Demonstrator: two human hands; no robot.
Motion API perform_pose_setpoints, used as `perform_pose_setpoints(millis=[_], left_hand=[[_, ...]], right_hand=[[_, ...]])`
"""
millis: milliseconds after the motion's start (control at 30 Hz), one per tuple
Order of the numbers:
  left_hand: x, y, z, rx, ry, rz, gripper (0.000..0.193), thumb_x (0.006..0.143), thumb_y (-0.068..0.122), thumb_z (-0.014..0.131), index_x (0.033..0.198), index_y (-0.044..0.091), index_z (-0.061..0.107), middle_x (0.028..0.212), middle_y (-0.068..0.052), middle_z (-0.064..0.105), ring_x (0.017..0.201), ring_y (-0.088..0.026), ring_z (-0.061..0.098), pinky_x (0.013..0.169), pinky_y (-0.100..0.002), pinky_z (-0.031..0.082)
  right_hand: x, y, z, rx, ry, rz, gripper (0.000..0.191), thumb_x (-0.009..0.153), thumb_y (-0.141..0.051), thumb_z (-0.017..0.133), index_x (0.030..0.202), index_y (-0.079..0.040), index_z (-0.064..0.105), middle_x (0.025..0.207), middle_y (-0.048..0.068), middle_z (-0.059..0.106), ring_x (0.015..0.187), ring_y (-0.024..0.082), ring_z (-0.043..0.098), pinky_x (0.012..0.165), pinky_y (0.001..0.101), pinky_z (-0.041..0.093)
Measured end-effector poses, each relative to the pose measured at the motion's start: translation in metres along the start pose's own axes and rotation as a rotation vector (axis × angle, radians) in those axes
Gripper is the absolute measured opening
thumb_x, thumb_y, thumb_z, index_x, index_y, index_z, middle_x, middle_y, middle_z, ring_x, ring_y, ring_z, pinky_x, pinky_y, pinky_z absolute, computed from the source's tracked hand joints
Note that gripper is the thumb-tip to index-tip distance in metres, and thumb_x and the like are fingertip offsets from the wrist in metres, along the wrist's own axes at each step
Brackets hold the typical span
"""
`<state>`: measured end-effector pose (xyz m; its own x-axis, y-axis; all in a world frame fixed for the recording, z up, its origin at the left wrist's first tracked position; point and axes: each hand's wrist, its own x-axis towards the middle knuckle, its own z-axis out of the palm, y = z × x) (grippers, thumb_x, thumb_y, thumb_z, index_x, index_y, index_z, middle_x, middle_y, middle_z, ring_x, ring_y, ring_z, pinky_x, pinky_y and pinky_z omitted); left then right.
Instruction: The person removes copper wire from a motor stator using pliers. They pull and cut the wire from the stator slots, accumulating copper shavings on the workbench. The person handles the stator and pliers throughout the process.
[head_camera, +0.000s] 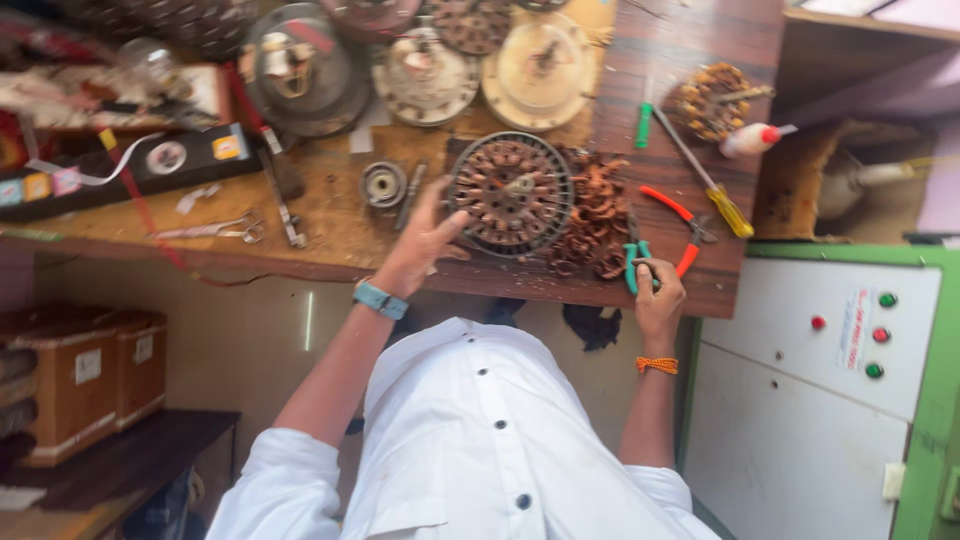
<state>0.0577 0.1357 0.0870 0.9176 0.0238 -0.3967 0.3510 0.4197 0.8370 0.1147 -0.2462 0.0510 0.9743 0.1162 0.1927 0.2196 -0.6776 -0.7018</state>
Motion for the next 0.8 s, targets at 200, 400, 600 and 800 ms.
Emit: perform_pose_setpoints(millis=[200, 400, 600, 800], left_hand=[[0.007, 0.006, 0.001, 0.044, 0.083, 0.176, 0.054, 0.106, 0.029, 0.056, 0.154, 0.009, 0.038, 0.138, -0.009, 0.058, 0.118, -0.019, 0.064, 0.09, -0.032, 0.061], [0.029, 0.028, 0.004, 0.035, 0.111, 0.123, 0.04, 0.113, 0.027, 0.049, 0.146, 0.004, 0.049, 0.126, -0.01, 0.063, 0.108, -0.019, 0.063, 0.081, -0.034, 0.054], [0.034, 0.035, 0.019, 0.314, 0.199, 0.17, 0.068, 0.099, 0.008, 0.059, 0.159, 0.015, 0.027, 0.113, -0.012, 0.058, 0.103, -0.015, 0.062, 0.088, -0.03, 0.056], [0.012, 0.011, 0.032, 0.269, 0.413, 0.329, 0.053, 0.103, 0.011, 0.063, 0.151, 0.01, 0.041, 0.118, -0.01, 0.063, 0.103, -0.015, 0.063, 0.087, -0.028, 0.055]], right_hand=[[0.005, 0.072, -0.01, 0.087, 0.097, 0.242, 0.018, 0.101, -0.012, 0.06, 0.108, -0.001, 0.072, 0.101, 0.012, 0.074, 0.094, 0.025, 0.073, 0.085, 0.0347, 0.055], [0.024, 0.111, -0.012, -0.01, 0.194, 0.261, 0.017, 0.1, -0.015, 0.064, 0.103, -0.002, 0.073, 0.101, 0.012, 0.072, 0.088, 0.027, 0.069, 0.079, 0.0378, 0.053], [0.022, 0.135, 0.003, -0.34, 0.239, 0.317, 0.041, 0.083, -0.021, 0.081, 0.118, -0.005, 0.067, 0.107, 0.018, 0.066, 0.099, 0.038, 0.063, 0.082, 0.0482, 0.051], [0.034, 0.146, 0.0, -0.126, 0.153, 0.486, 0.039, 0.085, -0.006, 0.069, 0.124, -0.002, 0.064, 0.094, 0.016, 0.07, 0.078, 0.031, 0.07, 0.064, 0.0416, 0.058]])
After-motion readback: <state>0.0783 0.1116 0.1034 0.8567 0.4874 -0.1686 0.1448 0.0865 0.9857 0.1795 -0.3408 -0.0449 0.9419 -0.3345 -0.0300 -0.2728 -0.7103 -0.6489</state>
